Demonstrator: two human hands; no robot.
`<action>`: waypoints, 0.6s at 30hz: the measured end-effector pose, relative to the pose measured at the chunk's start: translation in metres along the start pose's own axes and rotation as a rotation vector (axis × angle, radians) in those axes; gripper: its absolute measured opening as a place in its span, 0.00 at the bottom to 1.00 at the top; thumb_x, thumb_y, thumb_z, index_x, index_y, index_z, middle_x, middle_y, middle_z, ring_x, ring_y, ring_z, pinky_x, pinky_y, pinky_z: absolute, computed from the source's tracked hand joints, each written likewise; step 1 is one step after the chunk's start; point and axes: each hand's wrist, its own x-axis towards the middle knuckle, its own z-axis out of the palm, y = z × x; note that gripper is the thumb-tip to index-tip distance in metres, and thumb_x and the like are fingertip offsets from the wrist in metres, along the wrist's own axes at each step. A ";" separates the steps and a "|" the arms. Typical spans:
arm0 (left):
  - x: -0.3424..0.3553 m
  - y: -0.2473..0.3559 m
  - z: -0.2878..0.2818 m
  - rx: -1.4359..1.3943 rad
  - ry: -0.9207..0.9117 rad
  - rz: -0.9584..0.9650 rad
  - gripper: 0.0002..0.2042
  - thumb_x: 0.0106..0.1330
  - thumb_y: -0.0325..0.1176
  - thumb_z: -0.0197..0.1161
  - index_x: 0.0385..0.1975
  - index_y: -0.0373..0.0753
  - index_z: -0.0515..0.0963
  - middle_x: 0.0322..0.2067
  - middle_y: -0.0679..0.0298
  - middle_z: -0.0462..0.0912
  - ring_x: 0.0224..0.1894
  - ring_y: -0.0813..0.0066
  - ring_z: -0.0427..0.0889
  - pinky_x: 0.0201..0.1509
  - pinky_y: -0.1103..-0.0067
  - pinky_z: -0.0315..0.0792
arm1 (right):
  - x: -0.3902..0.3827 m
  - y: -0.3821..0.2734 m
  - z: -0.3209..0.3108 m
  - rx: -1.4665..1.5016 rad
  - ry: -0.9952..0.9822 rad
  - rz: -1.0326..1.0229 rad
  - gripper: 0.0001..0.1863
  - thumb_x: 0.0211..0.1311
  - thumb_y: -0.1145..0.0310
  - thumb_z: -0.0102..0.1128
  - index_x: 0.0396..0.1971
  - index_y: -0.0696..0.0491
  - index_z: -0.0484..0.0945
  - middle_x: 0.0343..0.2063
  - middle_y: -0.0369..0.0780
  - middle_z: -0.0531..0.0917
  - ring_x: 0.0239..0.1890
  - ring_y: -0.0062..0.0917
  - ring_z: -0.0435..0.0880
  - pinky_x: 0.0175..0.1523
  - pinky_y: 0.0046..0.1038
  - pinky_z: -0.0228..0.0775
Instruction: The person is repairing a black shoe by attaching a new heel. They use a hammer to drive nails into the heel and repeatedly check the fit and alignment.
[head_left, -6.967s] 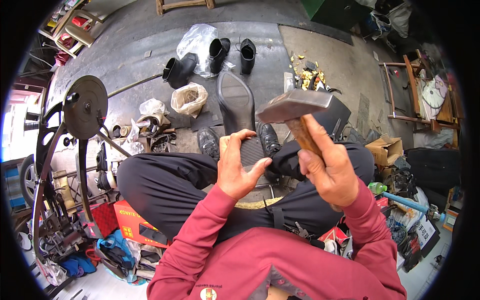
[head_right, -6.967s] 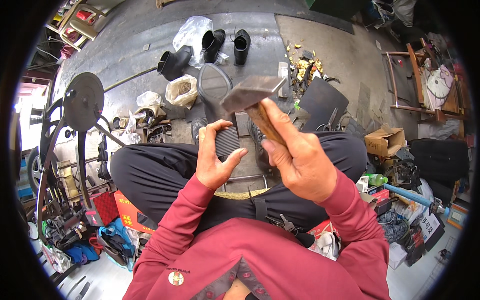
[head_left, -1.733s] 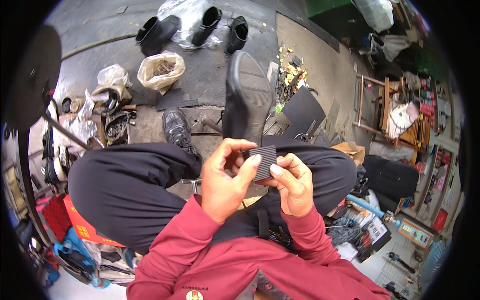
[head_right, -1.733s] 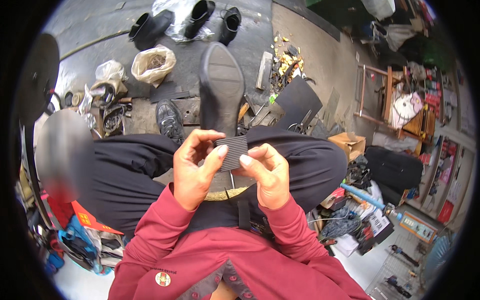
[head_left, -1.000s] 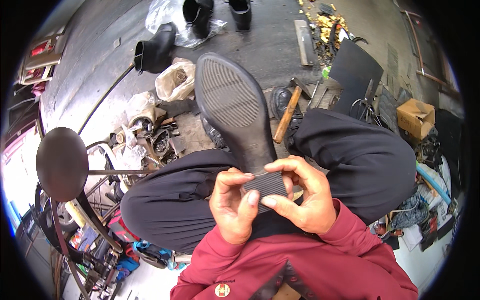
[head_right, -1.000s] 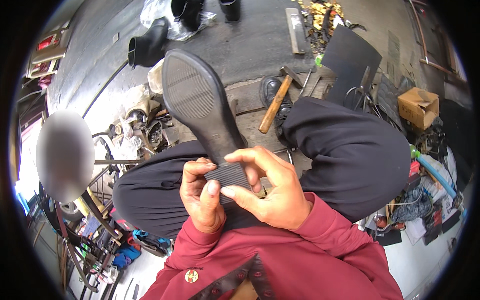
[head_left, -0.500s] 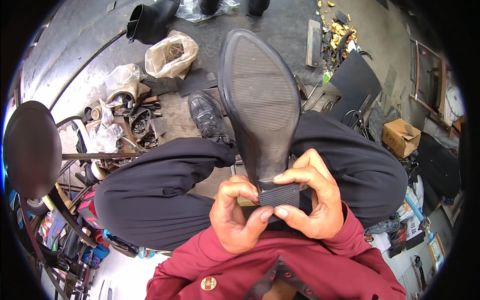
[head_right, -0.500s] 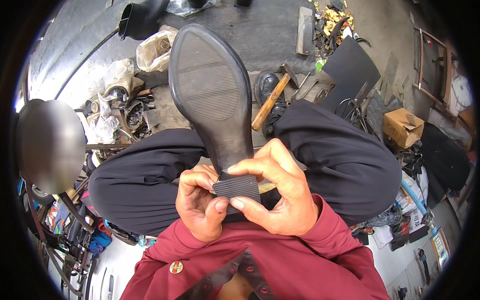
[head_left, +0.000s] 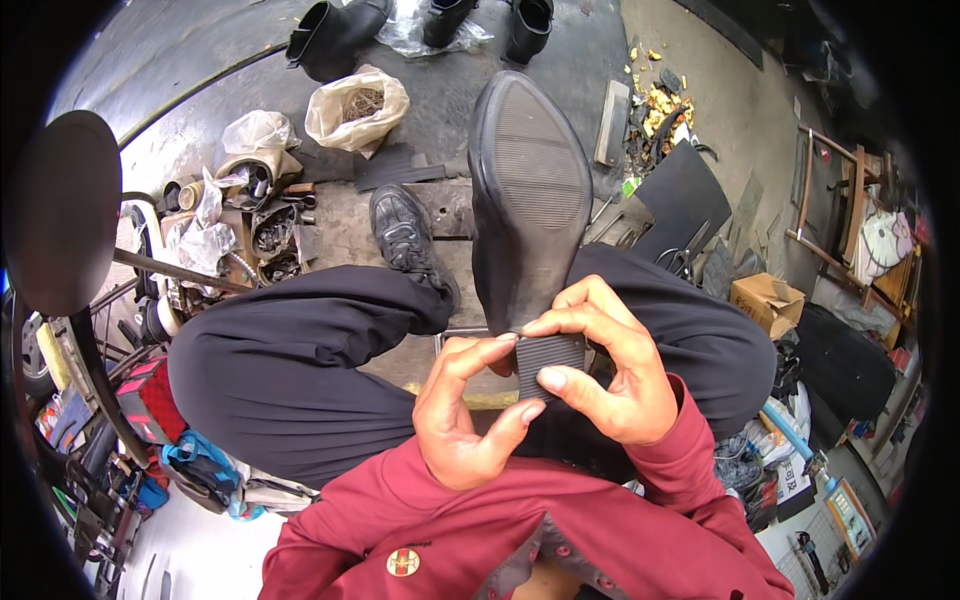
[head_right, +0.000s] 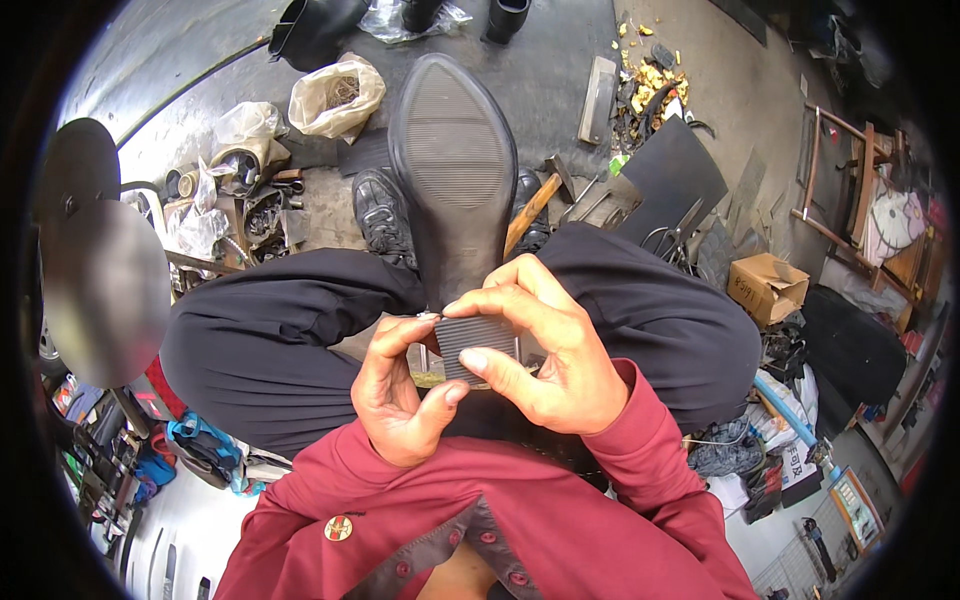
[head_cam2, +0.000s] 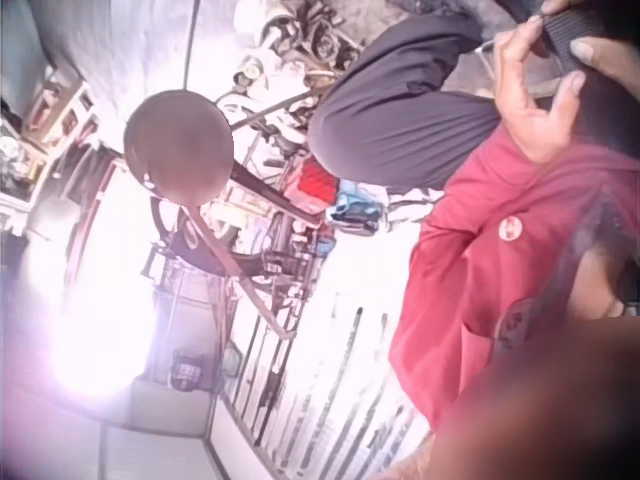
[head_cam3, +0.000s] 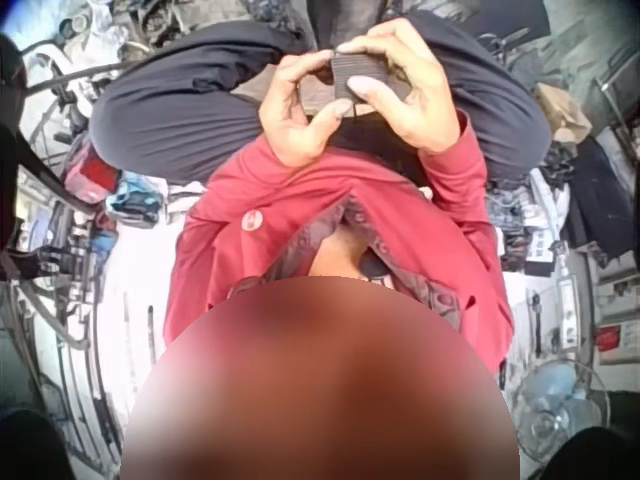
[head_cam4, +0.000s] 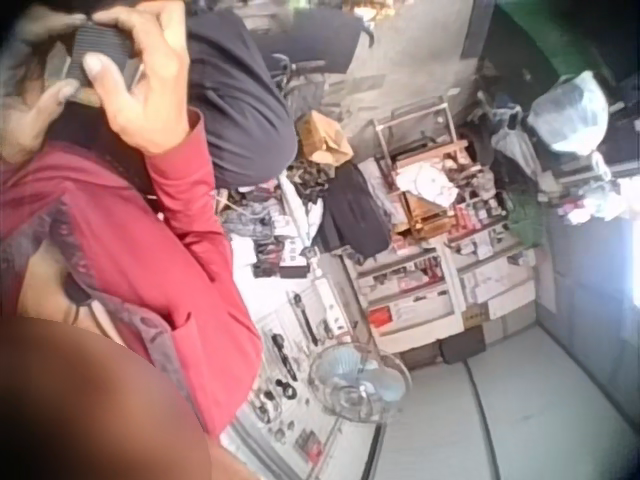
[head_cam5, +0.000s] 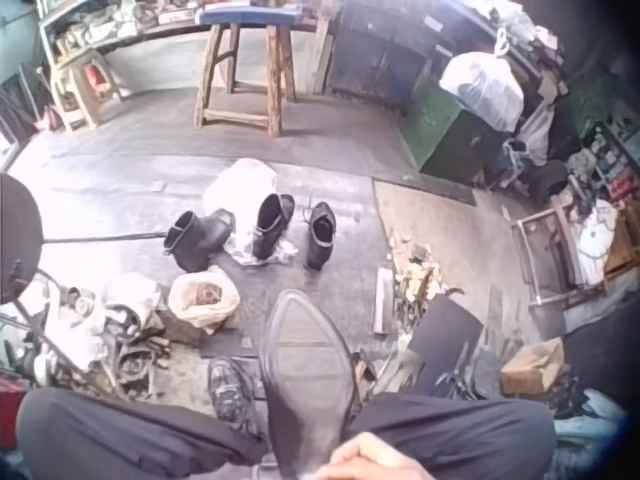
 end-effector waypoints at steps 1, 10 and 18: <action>-0.001 0.000 0.000 0.001 0.006 -0.003 0.30 0.57 0.23 0.80 0.62 0.31 0.78 0.48 0.54 0.83 0.47 0.66 0.82 0.54 0.72 0.77 | 0.000 0.000 0.001 0.015 0.003 0.015 0.19 0.64 0.69 0.73 0.53 0.57 0.85 0.44 0.42 0.76 0.42 0.26 0.79 0.47 0.27 0.74; -0.001 0.000 0.001 0.032 0.013 0.046 0.27 0.61 0.25 0.79 0.62 0.31 0.81 0.48 0.53 0.85 0.47 0.64 0.84 0.53 0.72 0.79 | -0.001 -0.001 0.002 0.039 0.010 0.033 0.17 0.66 0.69 0.73 0.53 0.56 0.85 0.44 0.40 0.75 0.42 0.23 0.80 0.46 0.26 0.75; 0.002 0.002 0.003 -0.051 0.044 -0.043 0.27 0.60 0.28 0.80 0.59 0.32 0.80 0.46 0.55 0.84 0.44 0.67 0.84 0.52 0.74 0.78 | -0.001 0.003 0.008 0.061 0.075 0.047 0.17 0.66 0.65 0.71 0.51 0.57 0.86 0.43 0.40 0.76 0.43 0.25 0.79 0.49 0.26 0.73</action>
